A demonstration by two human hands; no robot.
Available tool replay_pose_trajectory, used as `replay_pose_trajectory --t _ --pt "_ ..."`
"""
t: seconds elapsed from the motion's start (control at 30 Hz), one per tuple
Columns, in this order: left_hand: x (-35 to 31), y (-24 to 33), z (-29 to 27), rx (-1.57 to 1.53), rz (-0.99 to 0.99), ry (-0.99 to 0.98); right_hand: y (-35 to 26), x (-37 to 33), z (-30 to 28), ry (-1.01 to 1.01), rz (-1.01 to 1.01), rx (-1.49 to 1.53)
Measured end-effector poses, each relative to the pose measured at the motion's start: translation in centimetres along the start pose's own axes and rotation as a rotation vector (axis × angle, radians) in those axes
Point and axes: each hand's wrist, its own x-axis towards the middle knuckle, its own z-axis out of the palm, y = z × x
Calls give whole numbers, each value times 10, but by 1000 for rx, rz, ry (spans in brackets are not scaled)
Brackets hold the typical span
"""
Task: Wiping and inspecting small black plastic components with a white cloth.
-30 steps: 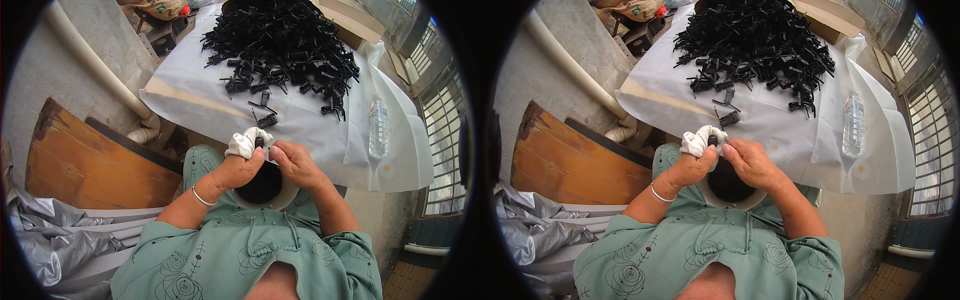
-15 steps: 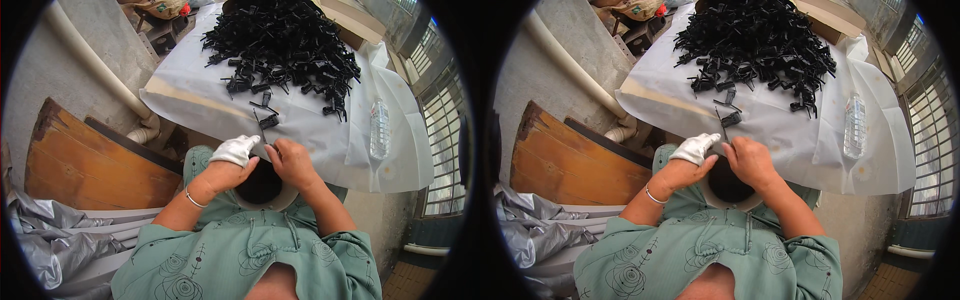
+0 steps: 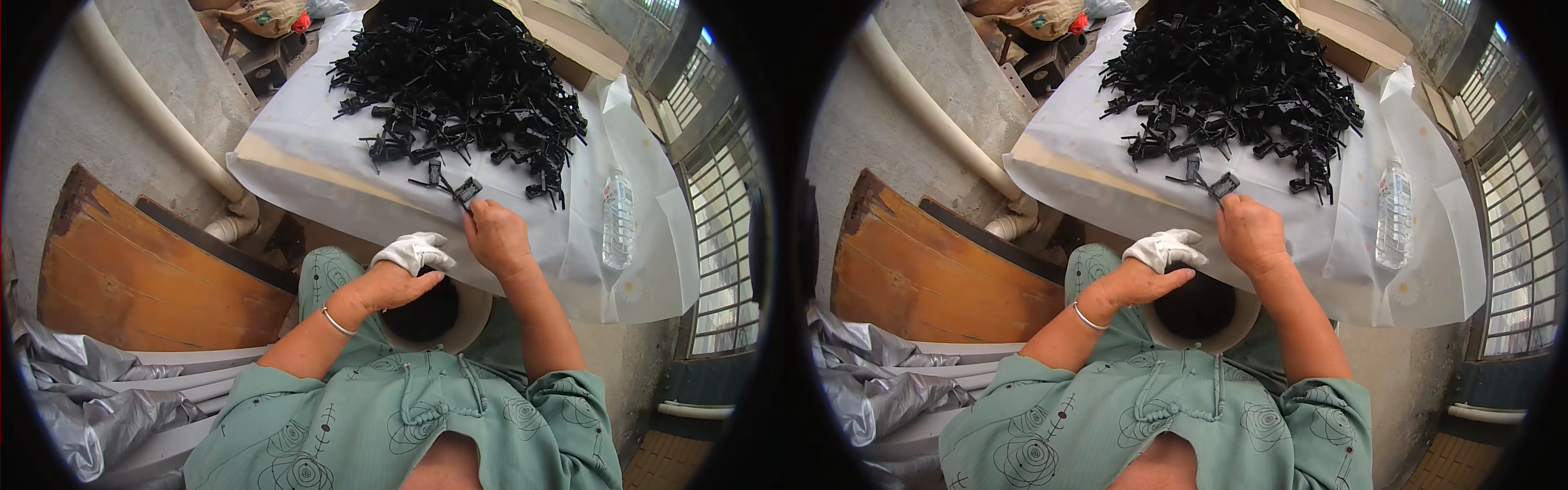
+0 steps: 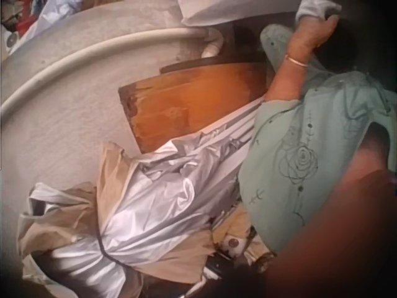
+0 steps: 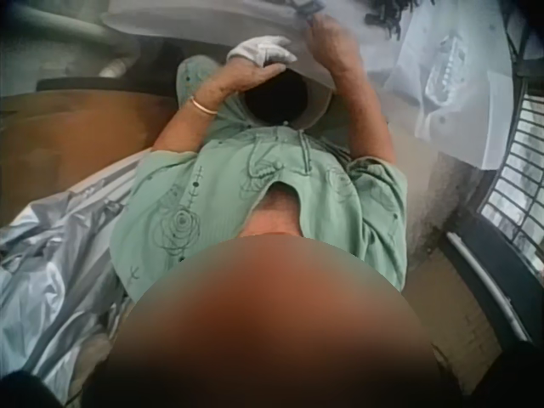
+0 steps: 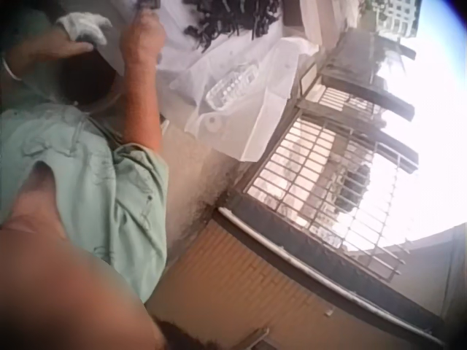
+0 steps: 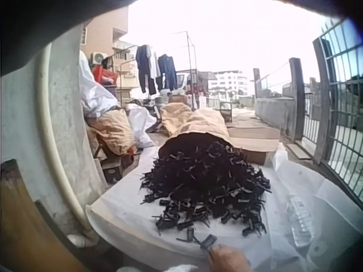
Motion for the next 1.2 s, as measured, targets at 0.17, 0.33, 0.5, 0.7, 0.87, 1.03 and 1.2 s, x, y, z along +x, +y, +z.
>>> replay_pose_trajectory --t 0.17,0.33,0.5,0.7,0.87,1.03,1.2 --pt "7 9 -7 -4 -66 75 23 12 -9 96 -4 70" --pt "19 2 -2 -39 -67 384 25 29 -9 -186 -113 -53" --pt "40 2 -6 -435 -451 207 38 24 -9 -60 -129 239" --pt "55 13 -1 -687 -218 334 30 14 -11 -164 42 820" --pt "56 9 -11 -860 -299 210 20 11 -22 -289 185 1224" --pt "46 1 -14 -712 -390 421 27 13 -8 -35 245 295" --pt "35 -6 -27 317 57 570 24 7 -8 34 157 32"
